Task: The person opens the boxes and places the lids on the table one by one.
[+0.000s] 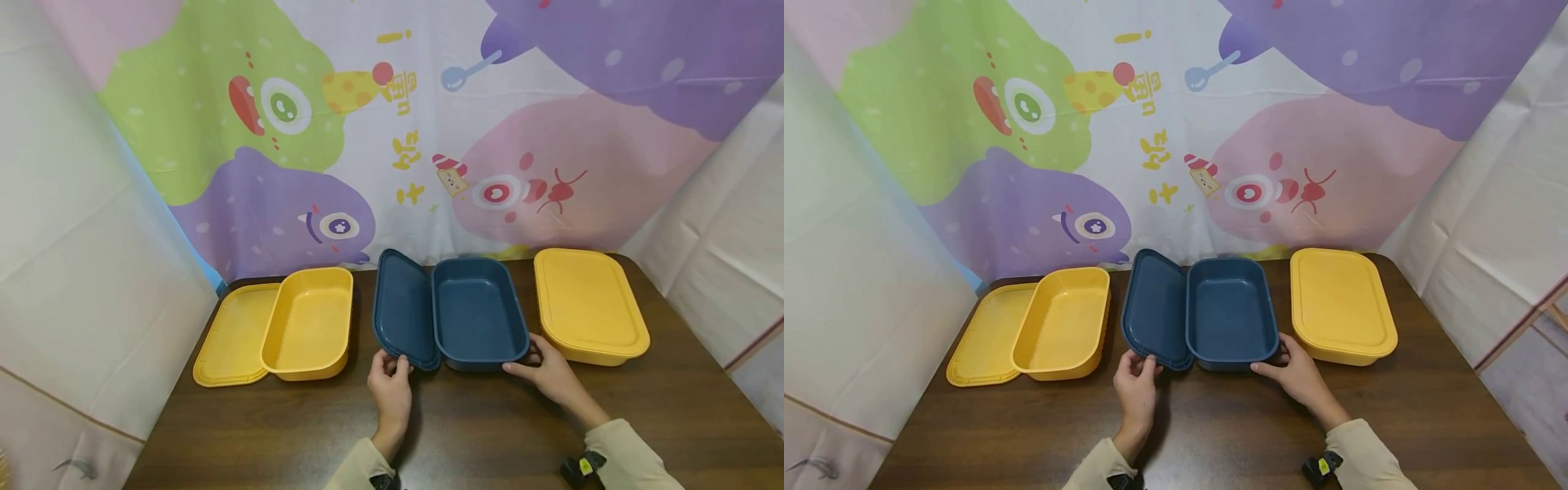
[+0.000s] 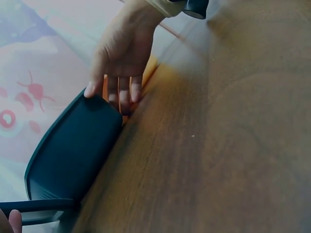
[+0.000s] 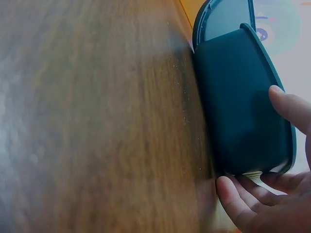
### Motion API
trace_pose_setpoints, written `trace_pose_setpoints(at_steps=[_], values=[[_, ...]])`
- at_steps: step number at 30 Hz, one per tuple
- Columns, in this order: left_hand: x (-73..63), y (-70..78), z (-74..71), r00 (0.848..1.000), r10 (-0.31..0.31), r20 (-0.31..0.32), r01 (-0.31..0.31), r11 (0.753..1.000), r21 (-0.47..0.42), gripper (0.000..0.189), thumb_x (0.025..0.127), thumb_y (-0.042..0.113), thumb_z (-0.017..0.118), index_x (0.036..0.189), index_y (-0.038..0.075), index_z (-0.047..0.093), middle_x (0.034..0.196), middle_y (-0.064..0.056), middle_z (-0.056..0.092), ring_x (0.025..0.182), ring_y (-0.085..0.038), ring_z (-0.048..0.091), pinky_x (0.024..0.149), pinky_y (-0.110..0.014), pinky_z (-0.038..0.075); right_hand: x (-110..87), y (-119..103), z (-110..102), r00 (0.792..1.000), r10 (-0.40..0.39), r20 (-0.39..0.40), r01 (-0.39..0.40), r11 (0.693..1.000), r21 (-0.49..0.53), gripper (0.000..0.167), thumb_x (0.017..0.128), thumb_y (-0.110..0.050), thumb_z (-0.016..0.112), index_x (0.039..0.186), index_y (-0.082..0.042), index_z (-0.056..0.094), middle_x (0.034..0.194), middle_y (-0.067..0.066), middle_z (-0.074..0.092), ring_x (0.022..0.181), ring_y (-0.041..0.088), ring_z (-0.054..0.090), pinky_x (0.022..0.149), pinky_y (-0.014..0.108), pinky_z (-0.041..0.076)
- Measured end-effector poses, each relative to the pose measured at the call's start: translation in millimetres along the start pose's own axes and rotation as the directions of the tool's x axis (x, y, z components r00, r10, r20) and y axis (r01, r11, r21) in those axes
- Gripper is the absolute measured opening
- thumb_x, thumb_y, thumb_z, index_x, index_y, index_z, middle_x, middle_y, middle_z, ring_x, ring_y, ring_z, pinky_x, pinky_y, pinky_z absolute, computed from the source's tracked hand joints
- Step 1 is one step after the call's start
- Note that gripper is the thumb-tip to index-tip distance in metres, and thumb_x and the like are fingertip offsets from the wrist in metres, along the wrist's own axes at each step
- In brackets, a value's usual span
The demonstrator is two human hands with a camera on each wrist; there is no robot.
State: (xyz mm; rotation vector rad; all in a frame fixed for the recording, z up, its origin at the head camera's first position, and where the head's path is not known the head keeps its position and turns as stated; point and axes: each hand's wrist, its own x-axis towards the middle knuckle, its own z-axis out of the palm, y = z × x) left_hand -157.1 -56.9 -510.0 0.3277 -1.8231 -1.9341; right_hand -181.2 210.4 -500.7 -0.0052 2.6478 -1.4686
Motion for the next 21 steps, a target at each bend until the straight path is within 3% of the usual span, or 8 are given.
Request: trace_pose_setpoints(at_steps=[4,9,21], values=[[-0.7,-1.7,-1.6,1.000,-0.002,-0.011,0.002,1.000,0.007,0.018,0.091,0.000,0.060,0.106,-0.009,0.062,0.089,-0.021,0.066,0.071,-0.021,0.063,0.068,-0.031,0.057,-0.7,-0.7,-0.2,1.000,0.013,0.009,-0.013,1.000,0.000,0.083,0.083,-0.035,0.077,0.145,0.004,0.036,0.126,0.023,0.061,0.105,0.027,0.063,0.081,0.029,0.049],[-1.3,-2.4,-3.6,1.000,-0.006,-0.013,0.006,1.000,0.017,0.019,0.092,0.000,0.058,0.107,-0.011,0.061,0.093,-0.020,0.066,0.074,-0.019,0.063,0.068,-0.029,0.057,-1.5,-0.8,-0.4,1.000,0.025,0.004,-0.025,1.000,-0.004,0.080,0.086,-0.037,0.073,0.145,0.003,0.036,0.126,0.022,0.060,0.105,0.027,0.062,0.077,0.025,0.050],[0.7,-3.6,-4.3,0.997,-0.069,-0.041,0.071,0.997,0.033,0.015,0.092,-0.003,0.055,0.103,-0.012,0.060,0.088,-0.023,0.065,0.072,-0.021,0.063,0.069,-0.032,0.057,-1.4,-3.2,-1.1,0.999,0.035,-0.010,-0.035,0.999,-0.005,0.076,0.090,-0.039,0.068,0.144,0.003,0.037,0.125,0.022,0.060,0.102,0.024,0.059,0.077,0.024,0.048]])
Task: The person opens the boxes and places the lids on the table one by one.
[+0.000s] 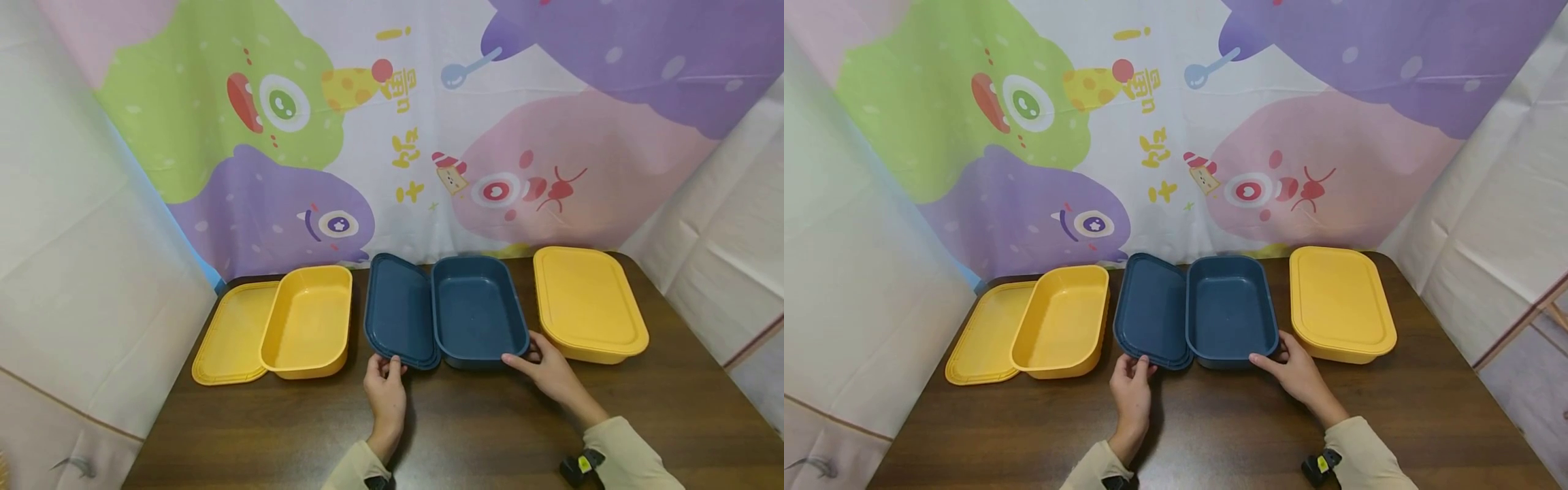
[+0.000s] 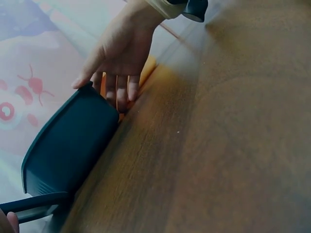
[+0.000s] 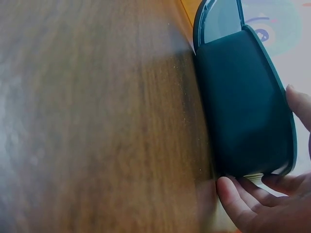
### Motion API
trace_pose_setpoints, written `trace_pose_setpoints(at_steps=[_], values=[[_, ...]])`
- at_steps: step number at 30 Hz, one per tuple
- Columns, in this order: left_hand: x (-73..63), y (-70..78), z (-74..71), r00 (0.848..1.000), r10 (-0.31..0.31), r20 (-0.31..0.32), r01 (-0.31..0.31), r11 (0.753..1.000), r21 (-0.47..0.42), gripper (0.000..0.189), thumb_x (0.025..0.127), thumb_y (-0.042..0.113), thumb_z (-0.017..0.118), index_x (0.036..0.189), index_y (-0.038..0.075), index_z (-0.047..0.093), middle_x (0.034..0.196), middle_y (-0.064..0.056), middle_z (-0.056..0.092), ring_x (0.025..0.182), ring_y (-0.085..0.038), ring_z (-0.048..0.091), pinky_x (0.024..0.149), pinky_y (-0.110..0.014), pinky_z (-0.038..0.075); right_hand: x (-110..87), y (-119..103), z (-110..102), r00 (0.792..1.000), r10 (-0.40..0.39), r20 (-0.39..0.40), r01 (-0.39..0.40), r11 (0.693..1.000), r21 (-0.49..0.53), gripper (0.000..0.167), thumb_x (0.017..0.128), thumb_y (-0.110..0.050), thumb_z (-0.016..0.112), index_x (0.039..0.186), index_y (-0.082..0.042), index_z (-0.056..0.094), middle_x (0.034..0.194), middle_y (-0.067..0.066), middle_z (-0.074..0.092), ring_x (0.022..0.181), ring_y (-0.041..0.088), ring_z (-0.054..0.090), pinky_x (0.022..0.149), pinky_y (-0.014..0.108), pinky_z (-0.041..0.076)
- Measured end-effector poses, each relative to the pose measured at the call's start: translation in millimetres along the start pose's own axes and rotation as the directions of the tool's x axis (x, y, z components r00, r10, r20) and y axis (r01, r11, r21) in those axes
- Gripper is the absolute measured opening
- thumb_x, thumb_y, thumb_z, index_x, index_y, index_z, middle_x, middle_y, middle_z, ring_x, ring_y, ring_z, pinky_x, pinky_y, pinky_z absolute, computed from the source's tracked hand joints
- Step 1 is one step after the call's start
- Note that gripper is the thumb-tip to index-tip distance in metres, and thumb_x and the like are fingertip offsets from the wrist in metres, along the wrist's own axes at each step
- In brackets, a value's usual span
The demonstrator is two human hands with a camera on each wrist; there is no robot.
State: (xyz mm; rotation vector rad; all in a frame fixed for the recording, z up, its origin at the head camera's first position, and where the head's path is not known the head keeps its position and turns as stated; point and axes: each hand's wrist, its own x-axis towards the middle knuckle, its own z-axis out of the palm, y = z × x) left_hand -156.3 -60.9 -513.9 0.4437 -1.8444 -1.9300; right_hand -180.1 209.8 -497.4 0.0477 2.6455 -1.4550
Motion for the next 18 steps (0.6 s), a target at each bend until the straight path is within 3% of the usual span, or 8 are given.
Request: trace_pose_setpoints(at_steps=[7,14,18], values=[[-0.9,1.7,-2.3,1.000,-0.017,0.007,0.018,0.999,-0.040,0.017,0.093,0.000,0.056,0.105,-0.011,0.060,0.091,-0.022,0.065,0.074,-0.018,0.063,0.069,-0.027,0.056,0.3,-0.7,0.3,1.000,-0.017,-0.015,0.017,1.000,-0.003,0.074,0.092,-0.040,0.066,0.144,0.004,0.038,0.125,0.023,0.060,0.101,0.023,0.059,0.075,0.022,0.048],[0.1,-2.3,-5.1,1.000,-0.019,-0.019,0.019,1.000,0.018,0.018,0.095,0.003,0.056,0.107,-0.009,0.063,0.097,-0.014,0.052,0.076,-0.017,0.062,0.070,-0.020,0.053,1.5,-2.0,1.1,1.000,0.012,-0.011,-0.012,1.000,0.009,0.075,0.091,-0.038,0.067,0.145,0.003,0.036,0.128,0.023,0.059,0.105,0.026,0.058,0.077,0.023,0.048],[1.0,-1.8,-5.8,0.999,-0.034,-0.032,0.035,0.999,0.026,0.018,0.094,0.002,0.058,0.107,-0.009,0.063,0.096,-0.015,0.054,0.076,-0.014,0.061,0.069,-0.018,0.052,2.9,-1.7,2.0,1.000,0.012,-0.013,-0.012,1.000,0.012,0.075,0.090,-0.039,0.067,0.145,0.002,0.037,0.128,0.023,0.059,0.105,0.026,0.059,0.077,0.023,0.048]])
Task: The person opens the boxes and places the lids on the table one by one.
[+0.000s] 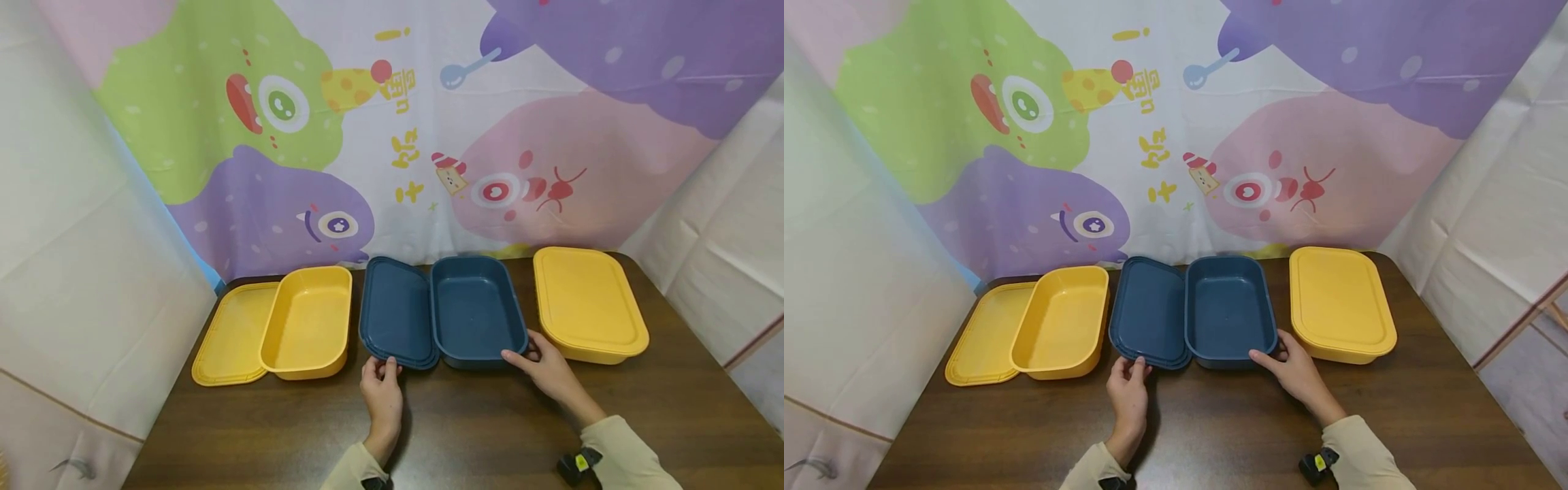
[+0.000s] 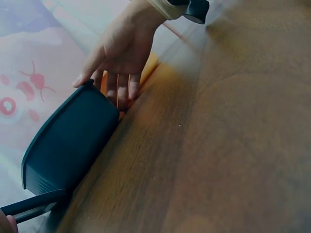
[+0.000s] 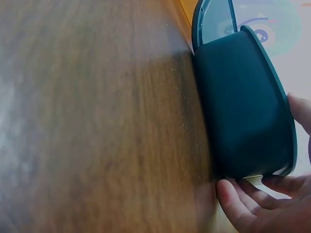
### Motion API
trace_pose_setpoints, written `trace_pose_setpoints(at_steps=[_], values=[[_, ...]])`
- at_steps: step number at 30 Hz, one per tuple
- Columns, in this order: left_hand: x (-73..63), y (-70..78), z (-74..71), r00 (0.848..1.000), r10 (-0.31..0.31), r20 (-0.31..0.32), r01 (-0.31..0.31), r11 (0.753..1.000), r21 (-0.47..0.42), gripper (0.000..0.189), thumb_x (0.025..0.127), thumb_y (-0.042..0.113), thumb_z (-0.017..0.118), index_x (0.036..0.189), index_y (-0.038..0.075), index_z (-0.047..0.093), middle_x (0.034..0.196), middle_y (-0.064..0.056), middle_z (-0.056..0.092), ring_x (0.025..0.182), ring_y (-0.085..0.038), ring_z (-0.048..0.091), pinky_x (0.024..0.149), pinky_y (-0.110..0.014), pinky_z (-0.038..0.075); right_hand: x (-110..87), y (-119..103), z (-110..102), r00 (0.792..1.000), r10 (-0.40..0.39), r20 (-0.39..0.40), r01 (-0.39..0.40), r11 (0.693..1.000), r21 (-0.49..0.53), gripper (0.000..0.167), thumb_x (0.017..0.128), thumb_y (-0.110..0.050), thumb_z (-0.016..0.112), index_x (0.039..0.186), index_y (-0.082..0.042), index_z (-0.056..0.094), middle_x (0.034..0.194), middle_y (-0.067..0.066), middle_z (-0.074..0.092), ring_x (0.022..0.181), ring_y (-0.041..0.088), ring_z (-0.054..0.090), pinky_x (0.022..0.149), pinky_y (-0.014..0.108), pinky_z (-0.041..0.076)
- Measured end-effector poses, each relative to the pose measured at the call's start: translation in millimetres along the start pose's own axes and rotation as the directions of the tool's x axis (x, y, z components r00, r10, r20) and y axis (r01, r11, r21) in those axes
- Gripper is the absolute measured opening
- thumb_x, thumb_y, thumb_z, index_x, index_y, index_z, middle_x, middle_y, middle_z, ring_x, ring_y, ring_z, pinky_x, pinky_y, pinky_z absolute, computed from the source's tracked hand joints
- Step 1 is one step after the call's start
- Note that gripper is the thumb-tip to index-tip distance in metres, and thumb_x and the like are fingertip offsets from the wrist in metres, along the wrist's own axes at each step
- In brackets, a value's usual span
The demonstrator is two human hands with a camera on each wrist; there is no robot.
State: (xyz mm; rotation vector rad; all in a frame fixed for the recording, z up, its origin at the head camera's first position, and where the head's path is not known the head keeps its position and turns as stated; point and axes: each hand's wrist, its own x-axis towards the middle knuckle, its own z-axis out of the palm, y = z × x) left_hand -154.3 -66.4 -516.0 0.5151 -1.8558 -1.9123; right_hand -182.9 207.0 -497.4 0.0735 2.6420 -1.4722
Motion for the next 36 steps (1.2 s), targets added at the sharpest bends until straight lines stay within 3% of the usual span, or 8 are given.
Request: trace_pose_setpoints(at_steps=[7,15,36], values=[[3.3,2.9,-0.8,0.998,-0.069,-0.004,0.069,0.998,0.001,0.019,0.094,0.000,0.058,0.108,-0.011,0.062,0.095,-0.017,0.060,0.073,-0.010,0.059,0.066,-0.016,0.050,2.1,2.9,-0.4,1.000,-0.025,0.004,0.024,0.999,0.022,0.073,0.090,-0.038,0.068,0.144,0.002,0.039,0.125,0.023,0.060,0.102,0.024,0.060,0.075,0.022,0.049],[3.5,4.3,-1.2,0.991,-0.135,0.008,0.135,0.989,-0.058,0.019,0.099,-0.002,0.046,0.108,-0.014,0.057,0.090,-0.013,0.056,0.074,-0.010,0.058,0.067,-0.015,0.052,3.2,3.0,-0.1,1.000,-0.030,0.008,0.030,0.999,0.032,0.074,0.090,-0.038,0.068,0.144,0.003,0.039,0.126,0.023,0.060,0.104,0.026,0.061,0.075,0.021,0.049],[7.3,9.7,-7.5,0.951,-0.294,0.096,0.306,0.941,-0.148,0.014,0.101,-0.001,0.038,0.103,-0.010,0.049,0.080,-0.006,0.050,0.073,-0.010,0.054,0.067,-0.017,0.053,1.3,1.6,0.6,1.000,0.010,-0.002,-0.010,1.000,0.015,0.075,0.090,-0.040,0.068,0.145,0.002,0.038,0.125,0.022,0.060,0.104,0.025,0.060,0.078,0.023,0.048]])
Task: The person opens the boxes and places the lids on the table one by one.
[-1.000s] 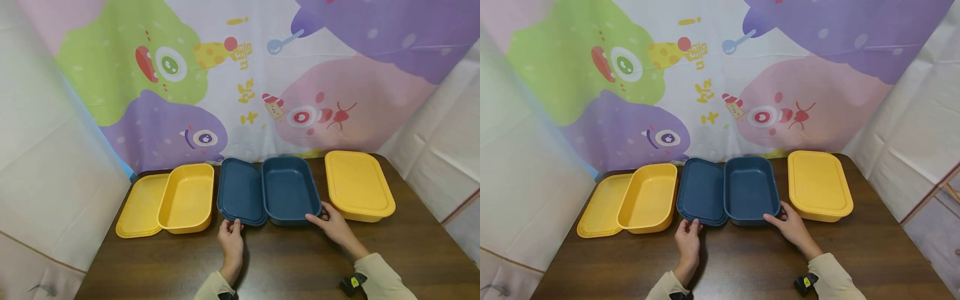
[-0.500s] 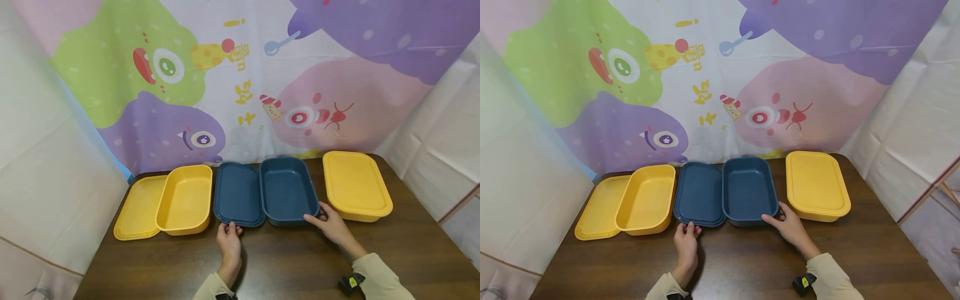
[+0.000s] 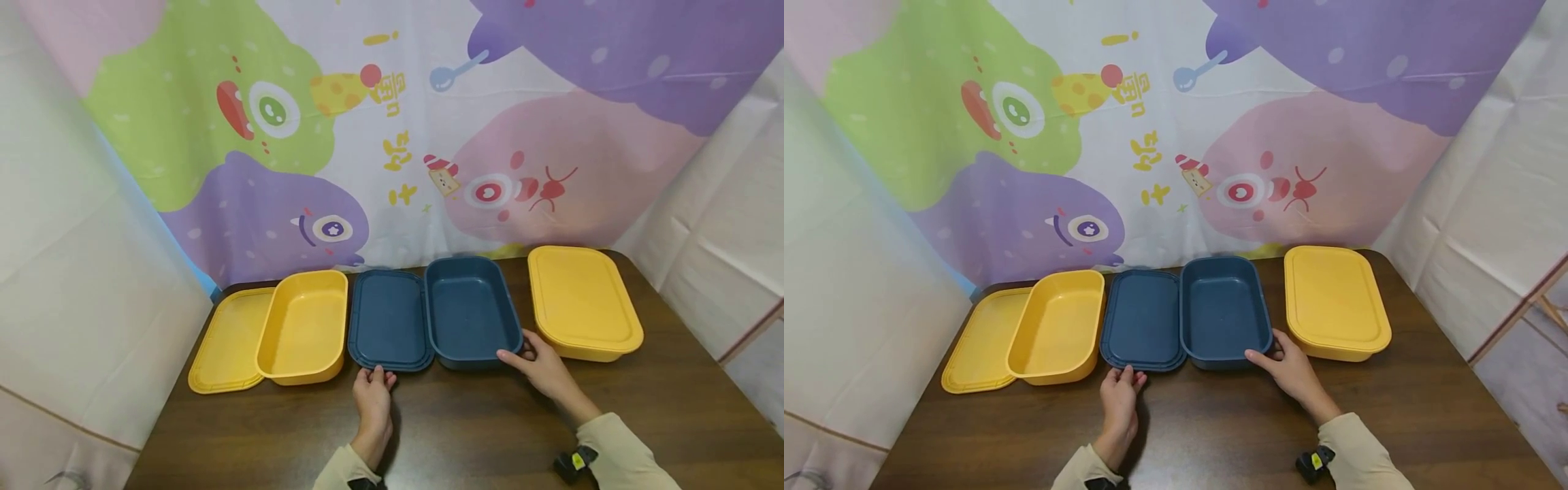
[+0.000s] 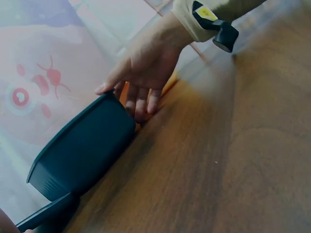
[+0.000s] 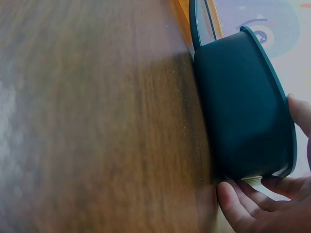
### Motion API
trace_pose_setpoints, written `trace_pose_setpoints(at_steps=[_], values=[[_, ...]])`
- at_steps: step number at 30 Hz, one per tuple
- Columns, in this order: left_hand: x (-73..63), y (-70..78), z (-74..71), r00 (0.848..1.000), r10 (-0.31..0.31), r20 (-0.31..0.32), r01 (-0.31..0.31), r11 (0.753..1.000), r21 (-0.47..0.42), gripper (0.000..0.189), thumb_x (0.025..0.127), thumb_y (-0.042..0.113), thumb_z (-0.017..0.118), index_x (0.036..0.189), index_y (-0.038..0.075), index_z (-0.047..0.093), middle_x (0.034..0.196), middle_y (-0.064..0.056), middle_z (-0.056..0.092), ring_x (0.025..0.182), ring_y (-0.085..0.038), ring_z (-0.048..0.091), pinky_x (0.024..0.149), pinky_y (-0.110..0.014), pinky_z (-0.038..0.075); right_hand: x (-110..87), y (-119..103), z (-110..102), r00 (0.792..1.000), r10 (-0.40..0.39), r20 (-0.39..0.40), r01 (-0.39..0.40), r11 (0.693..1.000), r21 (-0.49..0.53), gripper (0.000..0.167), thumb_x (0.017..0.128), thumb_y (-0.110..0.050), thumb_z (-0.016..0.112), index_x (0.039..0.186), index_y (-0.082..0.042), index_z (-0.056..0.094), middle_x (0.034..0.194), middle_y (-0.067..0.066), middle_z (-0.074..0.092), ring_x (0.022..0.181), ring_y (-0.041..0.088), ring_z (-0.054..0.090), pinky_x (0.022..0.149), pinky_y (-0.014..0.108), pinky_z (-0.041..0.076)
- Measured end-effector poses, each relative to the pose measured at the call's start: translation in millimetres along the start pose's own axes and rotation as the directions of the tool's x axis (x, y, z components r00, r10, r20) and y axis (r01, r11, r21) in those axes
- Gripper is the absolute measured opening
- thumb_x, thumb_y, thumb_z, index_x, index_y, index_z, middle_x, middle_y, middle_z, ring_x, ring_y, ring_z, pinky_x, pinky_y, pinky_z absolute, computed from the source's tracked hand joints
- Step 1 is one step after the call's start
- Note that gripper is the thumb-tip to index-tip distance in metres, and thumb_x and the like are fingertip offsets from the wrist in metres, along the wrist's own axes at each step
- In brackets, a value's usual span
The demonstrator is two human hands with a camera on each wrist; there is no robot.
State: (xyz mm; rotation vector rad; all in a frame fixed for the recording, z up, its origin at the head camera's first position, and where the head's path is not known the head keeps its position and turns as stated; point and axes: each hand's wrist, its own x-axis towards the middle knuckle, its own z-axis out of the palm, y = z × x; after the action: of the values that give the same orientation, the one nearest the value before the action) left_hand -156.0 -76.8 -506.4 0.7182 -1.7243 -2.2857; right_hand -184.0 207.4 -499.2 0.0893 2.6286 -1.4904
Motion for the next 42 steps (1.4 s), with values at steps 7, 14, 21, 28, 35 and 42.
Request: trace_pose_setpoints(at_steps=[7,14,21,28,35,42], values=[[1.6,3.9,-1.4,0.996,-0.075,0.049,0.075,0.997,-0.003,0.015,0.102,0.002,0.036,0.100,-0.008,0.046,0.085,-0.008,0.048,0.074,-0.011,0.053,0.068,-0.018,0.053,-0.1,2,0,1.000,-0.008,-0.009,0.008,1.000,0.007,0.074,0.090,-0.039,0.068,0.144,0.003,0.039,0.124,0.023,0.062,0.104,0.025,0.061,0.077,0.022,0.048],[0.3,8.9,-5.8,0.978,-0.166,0.123,0.168,0.986,-0.002,0.010,0.096,0.001,0.042,0.086,0.002,0.042,0.088,-0.008,0.047,0.072,-0.011,0.058,0.068,-0.019,0.054,0.3,3,1,1.000,-0.003,-0.013,0.003,1.000,-0.007,0.075,0.089,-0.041,0.069,0.143,0.003,0.041,0.124,0.022,0.062,0.107,0.026,0.061,0.081,0.026,0.049],[-4.5,15.9,-8.0,0.950,-0.235,0.205,0.246,0.969,-0.031,0.009,0.092,0.000,0.043,0.099,-0.005,0.045,0.092,-0.008,0.049,0.078,-0.014,0.059,0.073,-0.022,0.055,0.0,2,1,1.000,-0.014,-0.012,0.014,1.000,-0.013,0.075,0.089,-0.042,0.068,0.143,0.003,0.042,0.124,0.021,0.062,0.107,0.026,0.061,0.082,0.027,0.049],[-6.5,20.2,-9.3,0.929,-0.292,0.229,0.313,0.948,-0.059,0.012,0.091,0.001,0.044,0.102,-0.003,0.044,0.097,-0.012,0.049,0.084,-0.017,0.060,0.080,-0.025,0.055,0.5,1,1,1.000,-0.013,-0.010,0.013,1.000,-0.001,0.073,0.090,-0.041,0.068,0.143,0.002,0.041,0.126,0.022,0.062,0.107,0.025,0.061,0.081,0.026,0.049],[-5.4,24.0,-11.1,0.911,-0.318,0.264,0.346,0.936,-0.067,0.020,0.093,0.004,0.042,0.110,-0.005,0.041,0.104,-0.015,0.049,0.089,-0.019,0.059,0.083,-0.028,0.055,2.1,-2,3,1.000,-0.026,0.000,0.026,1.000,-0.002,0.069,0.093,-0.037,0.064,0.145,0.002,0.040,0.133,0.024,0.058,0.112,0.028,0.059,0.088,0.033,0.051],[-6.7,26.8,-11.7,0.893,-0.345,0.288,0.376,0.925,-0.056,0.021,0.094,0.006,0.042,0.113,-0.004,0.040,0.106,-0.015,0.050,0.092,-0.021,0.058,0.090,-0.032,0.053,2.3,-3,5,1.000,-0.020,-0.007,0.020,1.000,-0.011,0.068,0.093,-0.036,0.065,0.143,0.003,0.041,0.124,0.022,0.061,0.097,0.022,0.058,0.073,0.024,0.047]])
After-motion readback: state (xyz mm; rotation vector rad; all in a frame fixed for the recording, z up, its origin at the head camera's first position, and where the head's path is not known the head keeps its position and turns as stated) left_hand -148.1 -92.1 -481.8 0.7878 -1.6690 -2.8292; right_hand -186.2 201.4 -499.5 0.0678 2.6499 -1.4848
